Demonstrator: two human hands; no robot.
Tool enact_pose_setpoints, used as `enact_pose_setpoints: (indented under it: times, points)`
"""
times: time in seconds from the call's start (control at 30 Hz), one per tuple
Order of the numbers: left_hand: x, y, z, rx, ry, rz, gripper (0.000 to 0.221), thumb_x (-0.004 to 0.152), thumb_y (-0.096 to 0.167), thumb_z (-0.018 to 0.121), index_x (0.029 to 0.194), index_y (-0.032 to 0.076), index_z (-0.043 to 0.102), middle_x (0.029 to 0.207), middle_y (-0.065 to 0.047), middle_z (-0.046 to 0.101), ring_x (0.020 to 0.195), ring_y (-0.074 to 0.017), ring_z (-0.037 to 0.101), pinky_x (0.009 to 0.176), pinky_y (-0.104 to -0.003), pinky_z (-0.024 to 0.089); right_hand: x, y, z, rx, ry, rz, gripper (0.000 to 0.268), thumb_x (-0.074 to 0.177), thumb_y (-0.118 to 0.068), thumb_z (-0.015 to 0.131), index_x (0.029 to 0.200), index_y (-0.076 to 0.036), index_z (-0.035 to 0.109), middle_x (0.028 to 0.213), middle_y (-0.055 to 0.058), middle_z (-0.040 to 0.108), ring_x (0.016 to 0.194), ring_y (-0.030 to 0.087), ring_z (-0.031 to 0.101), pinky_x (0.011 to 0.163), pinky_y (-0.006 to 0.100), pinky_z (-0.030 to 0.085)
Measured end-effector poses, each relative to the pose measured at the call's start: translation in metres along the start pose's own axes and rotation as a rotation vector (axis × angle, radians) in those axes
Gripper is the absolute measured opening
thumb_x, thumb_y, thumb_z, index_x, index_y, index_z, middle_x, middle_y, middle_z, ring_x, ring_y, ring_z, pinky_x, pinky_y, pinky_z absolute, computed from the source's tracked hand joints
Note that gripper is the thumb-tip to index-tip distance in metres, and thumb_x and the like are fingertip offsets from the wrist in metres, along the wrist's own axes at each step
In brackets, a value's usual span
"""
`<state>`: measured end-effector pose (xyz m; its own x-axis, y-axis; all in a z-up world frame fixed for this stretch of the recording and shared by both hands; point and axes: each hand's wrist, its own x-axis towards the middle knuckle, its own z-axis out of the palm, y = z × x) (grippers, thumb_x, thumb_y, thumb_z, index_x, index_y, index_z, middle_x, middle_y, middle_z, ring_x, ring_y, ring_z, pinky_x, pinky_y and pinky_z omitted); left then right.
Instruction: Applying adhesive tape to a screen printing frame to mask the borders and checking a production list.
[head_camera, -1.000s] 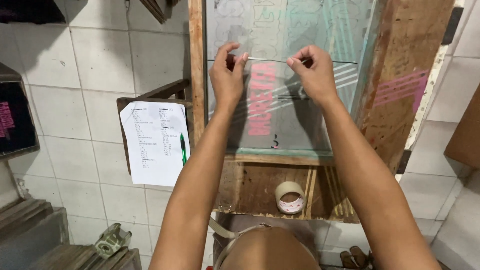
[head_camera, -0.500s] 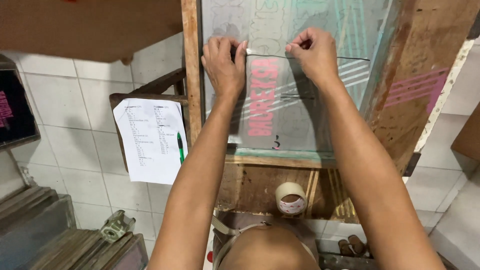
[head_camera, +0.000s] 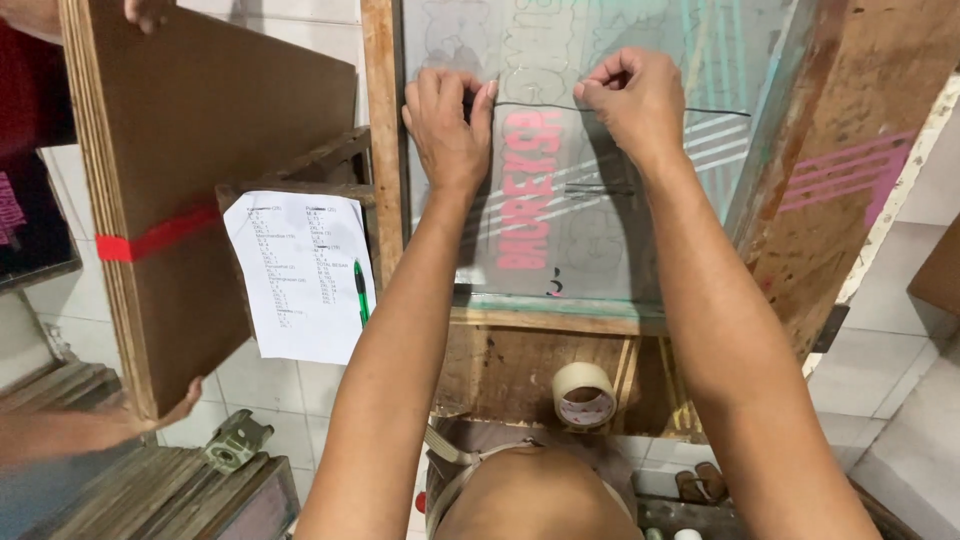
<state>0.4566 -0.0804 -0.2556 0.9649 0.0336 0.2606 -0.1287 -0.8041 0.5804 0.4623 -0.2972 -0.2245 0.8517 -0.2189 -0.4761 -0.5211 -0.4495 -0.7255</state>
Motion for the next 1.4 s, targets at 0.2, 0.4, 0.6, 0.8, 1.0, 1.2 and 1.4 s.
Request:
enact_pose_setpoints:
  times: [0.2,0.4,0.6,0.8,1.0,1.2,1.4]
  points:
    - [0.000,-0.001,0.001,-0.003,-0.001,0.003,0.023,0.099,0.037,0.059,0.090,0.015,0.060,0.096,-0.002,0.053,0.088,-0.0275,0.050,0.077,-0.043,0.040,0.002,0.002,0.001,-0.004,-0.007,-0.016,0.018,0.085,-0.018,0.081,0.076,-0.021,0.066,0.064,-0.009,0.063,0.056,0.003,0.057,0.058,0.025,0.044]
    - [-0.002,-0.005,0.006,0.007,-0.006,-0.040,0.027,0.098,0.042,0.062,0.105,0.016,0.059,0.100,-0.002,0.057,0.093,-0.0253,0.053,0.081,-0.042,0.041,0.003,0.003,0.001,-0.013,-0.008,-0.008,0.019,0.084,-0.019,0.083,0.076,-0.021,0.065,0.064,-0.010,0.063,0.055,0.003,0.059,0.058,0.025,0.044]
    - [-0.008,-0.007,-0.004,0.002,-0.069,0.023,0.032,0.091,0.007,0.058,0.122,0.014,0.059,0.119,-0.008,0.053,0.104,-0.0285,0.054,0.087,-0.043,0.042,0.004,0.001,0.000,0.045,-0.024,0.011,0.018,0.083,-0.019,0.082,0.076,-0.020,0.066,0.064,-0.009,0.062,0.054,0.003,0.058,0.056,0.023,0.045]
    - [-0.031,0.010,0.005,0.406,-0.310,0.082,0.072,0.103,0.066,0.045,0.161,0.024,0.031,0.169,-0.010,0.013,0.152,-0.0378,0.024,0.116,-0.057,0.034,0.004,-0.007,-0.006,0.045,-0.049,0.089,0.020,0.083,-0.023,0.084,0.074,-0.021,0.066,0.063,-0.009,0.061,0.054,0.004,0.060,0.055,0.022,0.047]
    - [-0.029,0.085,0.033,0.549,-0.585,0.089,0.100,0.102,0.080,0.050,0.167,0.013,0.013,0.169,-0.017,-0.004,0.158,-0.0389,-0.004,0.132,-0.057,0.007,0.013,0.005,-0.002,0.160,-0.059,0.078,0.011,0.082,-0.015,0.077,0.075,-0.016,0.068,0.063,-0.005,0.064,0.051,0.004,0.056,0.049,0.019,0.048]
    - [-0.001,0.073,-0.008,0.394,-0.830,0.381,0.087,0.106,0.059,0.045,0.164,0.004,0.011,0.171,-0.013,0.003,0.158,-0.0313,0.001,0.132,-0.045,0.004,0.003,0.037,-0.001,-0.198,0.092,-0.428,0.013,0.095,-0.018,0.059,0.107,-0.016,0.065,0.098,0.001,0.065,0.085,0.024,0.062,0.072,0.040,0.049]
    - [-0.014,0.022,-0.013,0.377,-0.579,0.203,0.085,0.105,0.071,0.047,0.166,0.019,0.018,0.172,-0.007,0.010,0.161,-0.0274,0.009,0.132,-0.048,0.013,-0.017,0.042,0.015,-0.746,0.104,-0.684,0.049,0.103,-0.015,0.050,0.151,-0.014,0.049,0.093,0.015,0.046,0.068,0.043,0.053,0.049,0.056,0.041]
